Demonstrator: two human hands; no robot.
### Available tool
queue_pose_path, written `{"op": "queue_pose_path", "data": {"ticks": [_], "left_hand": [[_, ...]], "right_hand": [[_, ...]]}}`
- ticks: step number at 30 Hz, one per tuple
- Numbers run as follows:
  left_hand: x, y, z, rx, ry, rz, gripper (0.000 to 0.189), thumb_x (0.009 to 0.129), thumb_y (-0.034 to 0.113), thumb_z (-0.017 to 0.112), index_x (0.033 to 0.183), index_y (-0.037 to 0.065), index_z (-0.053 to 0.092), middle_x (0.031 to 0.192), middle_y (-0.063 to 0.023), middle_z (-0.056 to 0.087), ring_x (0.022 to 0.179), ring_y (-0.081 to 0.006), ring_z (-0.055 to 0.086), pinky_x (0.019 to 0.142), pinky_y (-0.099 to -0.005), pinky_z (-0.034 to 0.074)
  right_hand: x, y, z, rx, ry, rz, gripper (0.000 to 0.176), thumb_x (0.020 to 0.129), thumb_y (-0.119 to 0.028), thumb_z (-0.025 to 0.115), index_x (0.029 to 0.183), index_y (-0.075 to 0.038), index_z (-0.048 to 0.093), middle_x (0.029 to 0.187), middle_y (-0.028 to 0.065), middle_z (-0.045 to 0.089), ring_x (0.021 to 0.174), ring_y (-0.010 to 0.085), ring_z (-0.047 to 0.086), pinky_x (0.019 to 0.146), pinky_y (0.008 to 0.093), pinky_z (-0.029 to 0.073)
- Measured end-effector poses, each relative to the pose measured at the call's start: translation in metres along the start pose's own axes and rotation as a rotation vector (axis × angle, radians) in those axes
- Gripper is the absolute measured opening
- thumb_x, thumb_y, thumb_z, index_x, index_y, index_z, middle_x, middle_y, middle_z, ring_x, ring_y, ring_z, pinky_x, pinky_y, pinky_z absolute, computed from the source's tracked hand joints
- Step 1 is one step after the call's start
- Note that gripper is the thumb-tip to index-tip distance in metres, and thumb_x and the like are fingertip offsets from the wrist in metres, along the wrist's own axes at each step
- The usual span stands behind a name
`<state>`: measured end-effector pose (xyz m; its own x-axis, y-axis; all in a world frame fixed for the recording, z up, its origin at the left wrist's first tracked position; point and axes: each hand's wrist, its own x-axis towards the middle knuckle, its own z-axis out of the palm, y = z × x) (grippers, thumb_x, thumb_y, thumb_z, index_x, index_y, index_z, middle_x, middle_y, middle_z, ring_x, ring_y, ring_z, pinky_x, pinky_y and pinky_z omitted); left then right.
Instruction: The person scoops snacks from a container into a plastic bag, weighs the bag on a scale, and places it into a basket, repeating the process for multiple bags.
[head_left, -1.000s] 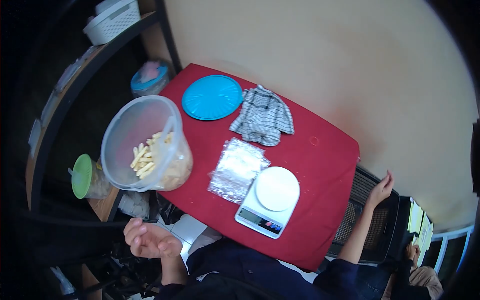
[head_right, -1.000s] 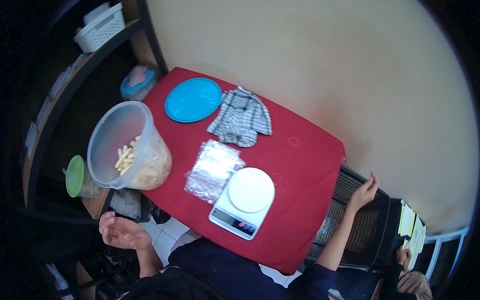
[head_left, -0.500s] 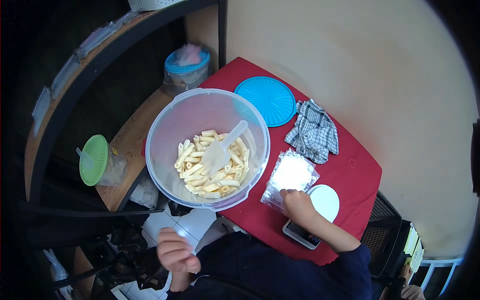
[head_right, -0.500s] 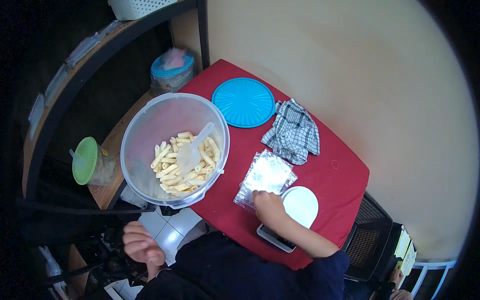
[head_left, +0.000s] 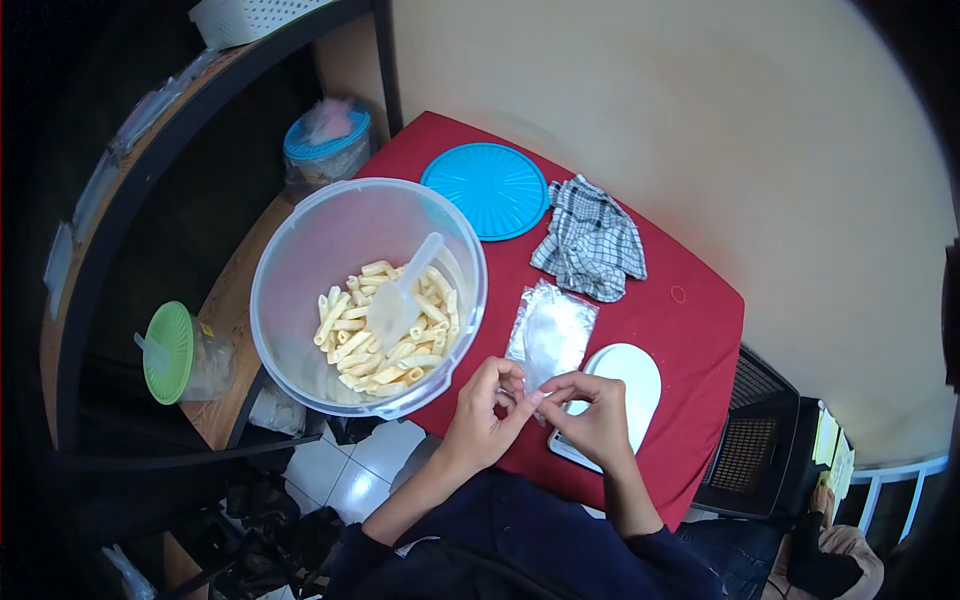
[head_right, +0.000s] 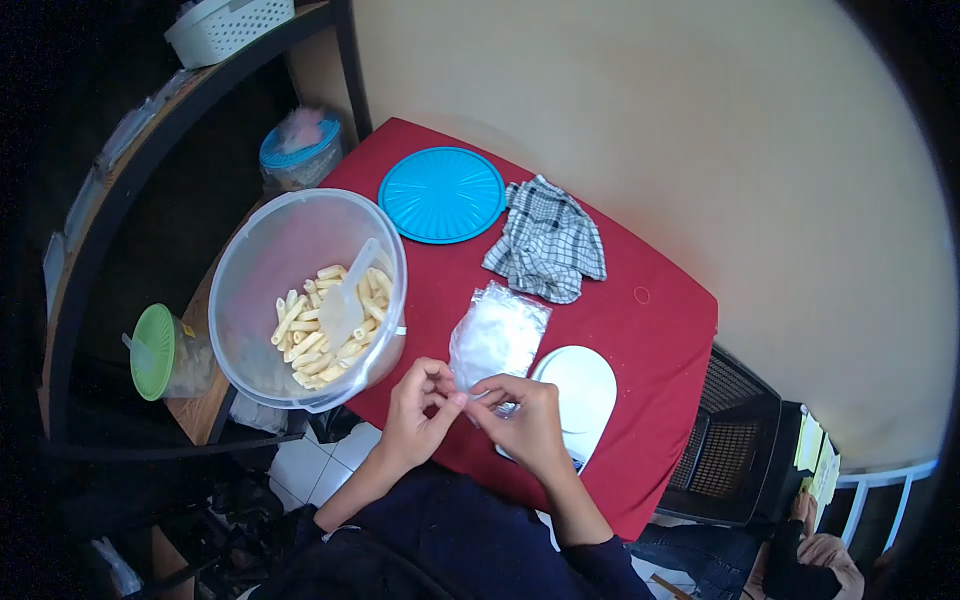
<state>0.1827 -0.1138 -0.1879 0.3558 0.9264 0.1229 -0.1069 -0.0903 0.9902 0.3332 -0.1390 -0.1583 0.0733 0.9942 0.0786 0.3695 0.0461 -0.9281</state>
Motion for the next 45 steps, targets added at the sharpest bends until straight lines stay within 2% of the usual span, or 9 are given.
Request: {"op": "queue_pose_path", "data": {"ticks": [2, 4, 8, 11, 14, 16, 22, 29, 45], "left_hand": [[0.003, 0.002, 0.005, 0.106, 0.089, 0.073, 0.011, 0.085, 0.003, 0.055, 0.092, -0.001, 0.048, 0.082, -0.0043, 0.051, 0.074, -0.0064, 0.053, 0.059, -0.0205, 0.047], [0.002, 0.006, 0.006, 0.078, 0.101, 0.056, 0.007, 0.085, 0.002, 0.054, 0.087, -0.002, 0.049, 0.081, -0.0059, 0.054, 0.071, -0.0078, 0.055, 0.057, -0.0207, 0.049], [0.001, 0.002, 0.008, 0.02, 0.157, 0.019, 0.007, 0.084, 0.004, 0.055, 0.084, -0.003, 0.052, 0.075, -0.0096, 0.056, 0.065, -0.0123, 0.058, 0.053, -0.0249, 0.049], [-0.002, 0.006, 0.007, 0.356, 0.186, 0.122, 0.008, 0.081, 0.003, 0.057, 0.083, -0.003, 0.052, 0.072, -0.0106, 0.056, 0.06, -0.0163, 0.056, 0.053, -0.0282, 0.046], [-0.006, 0.006, 0.011, 0.557, 0.149, 0.055, 0.021, 0.075, 0.01, 0.063, 0.089, -0.001, 0.052, 0.083, -0.013, 0.056, 0.072, -0.0237, 0.055, 0.065, -0.0369, 0.044], [-0.003, 0.012, 0.019, 0.71, 0.286, 0.478, 0.054, 0.067, 0.022, 0.072, 0.109, 0.001, 0.046, 0.105, -0.0149, 0.051, 0.097, -0.0303, 0.05, 0.084, -0.045, 0.039], [-0.005, 0.027, 0.025, 0.757, 0.136, 0.532, 0.103, 0.05, 0.033, 0.083, 0.131, 0.003, 0.026, 0.12, -0.0176, 0.037, 0.115, -0.035, 0.038, 0.099, -0.0506, 0.028], [-0.012, 0.033, 0.03, 0.843, 0.269, 0.475, 0.095, 0.053, 0.033, 0.08, 0.127, 0.002, 0.029, 0.117, -0.0187, 0.038, 0.106, -0.0339, 0.041, 0.086, -0.0454, 0.034], [-0.036, 0.04, 0.01, 0.742, 0.237, 0.421, 0.082, 0.05, 0.024, 0.081, 0.117, 0.001, 0.041, 0.106, -0.0176, 0.051, 0.094, -0.035, 0.052, 0.082, -0.0423, 0.041]], "right_hand": [[0.0, -0.012, -0.005, -0.039, -0.045, 0.094, 0.014, 0.068, -0.002, 0.072, 0.079, 0.001, 0.065, 0.066, 0.0106, 0.066, 0.068, 0.0121, 0.065, 0.061, 0.0237, 0.05], [0.001, -0.003, -0.008, -0.072, -0.054, -0.193, 0.014, 0.068, -0.002, 0.073, 0.079, 0.002, 0.065, 0.066, 0.0108, 0.066, 0.077, 0.0117, 0.064, 0.066, 0.0238, 0.049], [-0.008, 0.008, -0.005, 0.373, -0.01, 0.027, 0.011, 0.071, 0.002, 0.069, 0.079, 0.004, 0.062, 0.083, 0.0135, 0.065, 0.074, 0.0128, 0.063, 0.068, 0.0253, 0.051], [-0.008, 0.004, -0.01, 0.09, 0.22, -0.089, 0.007, 0.073, 0.005, 0.065, 0.077, 0.003, 0.06, 0.079, 0.0105, 0.062, 0.069, 0.0138, 0.063, 0.065, 0.0249, 0.052], [-0.006, 0.0, -0.02, -0.122, 0.211, -0.315, 0.009, 0.072, 0.012, 0.061, 0.074, 0.004, 0.057, 0.073, 0.0098, 0.057, 0.071, 0.0137, 0.063, 0.06, 0.0217, 0.052], [-0.009, -0.003, -0.025, -0.169, 0.17, -0.367, 0.011, 0.07, 0.013, 0.06, 0.076, 0.003, 0.061, 0.071, 0.0078, 0.054, 0.065, 0.013, 0.06, 0.057, 0.0216, 0.05], [-0.016, -0.026, -0.04, 0.051, -0.147, -0.407, 0.028, 0.068, 0.012, 0.058, 0.088, -0.003, 0.069, 0.086, 0.0096, 0.057, 0.071, 0.0167, 0.061, 0.058, 0.0246, 0.048], [-0.015, -0.047, -0.042, 0.018, -0.278, -0.3, 0.013, 0.073, -0.006, 0.067, 0.085, 0.0, 0.066, 0.112, 0.0145, 0.054, 0.088, 0.0231, 0.06, 0.073, 0.0306, 0.048], [-0.007, -0.043, -0.013, -0.043, -0.334, -0.57, 0.011, 0.071, -0.01, 0.068, 0.081, -0.006, 0.067, 0.115, 0.0158, 0.049, 0.11, 0.0319, 0.045, 0.088, 0.0425, 0.038]]}}
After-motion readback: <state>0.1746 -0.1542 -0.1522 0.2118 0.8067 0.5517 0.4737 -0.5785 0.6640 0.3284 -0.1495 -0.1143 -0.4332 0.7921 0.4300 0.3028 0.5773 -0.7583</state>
